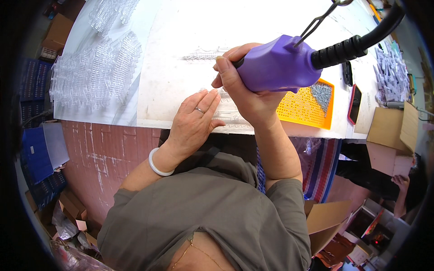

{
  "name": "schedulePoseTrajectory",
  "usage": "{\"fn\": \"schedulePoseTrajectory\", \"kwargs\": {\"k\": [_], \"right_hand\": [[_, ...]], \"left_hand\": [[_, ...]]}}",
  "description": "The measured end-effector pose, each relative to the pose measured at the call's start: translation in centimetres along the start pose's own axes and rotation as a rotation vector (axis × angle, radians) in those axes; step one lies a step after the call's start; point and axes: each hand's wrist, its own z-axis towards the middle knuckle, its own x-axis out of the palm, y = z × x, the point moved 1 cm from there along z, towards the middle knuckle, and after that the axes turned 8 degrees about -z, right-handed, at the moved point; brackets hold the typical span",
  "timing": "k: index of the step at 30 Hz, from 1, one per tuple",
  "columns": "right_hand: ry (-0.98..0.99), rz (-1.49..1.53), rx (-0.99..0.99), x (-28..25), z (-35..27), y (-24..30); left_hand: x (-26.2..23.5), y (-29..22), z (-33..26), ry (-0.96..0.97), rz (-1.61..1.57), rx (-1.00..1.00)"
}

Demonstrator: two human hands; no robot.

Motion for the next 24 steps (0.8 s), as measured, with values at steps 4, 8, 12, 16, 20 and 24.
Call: {"fn": "schedulePoseTrajectory", "kwargs": {"k": [4,8,12,16,20,24], "right_hand": [[-0.006,-0.022,0.024,-0.2,0.0,0.1],[-0.016,-0.038,0.033,0.5,0.1,0.1],[-0.005,-0.075,0.046,0.4,0.2,0.3],[-0.031,-0.052,0.043,0.3,0.4,0.2],[0.021,-0.124,-0.026,0.6,0.6,-0.3],[0.059,-0.125,0.023,1.0,0.6,-0.3]], "left_hand": [[0.0,-0.1,0.0,0.003,-0.007,-0.003],[0.1,0.0,0.0,0.022,0.014,0.012],[0.1,0.0,0.0,0.018,0.011,0.012],[-0.1,-0.2,0.1,0.005,-0.019,-0.013],[0.0,0.1,0.0,0.022,0.008,0.021],[0.1,0.2,-0.1,0.018,0.002,0.018]]}}
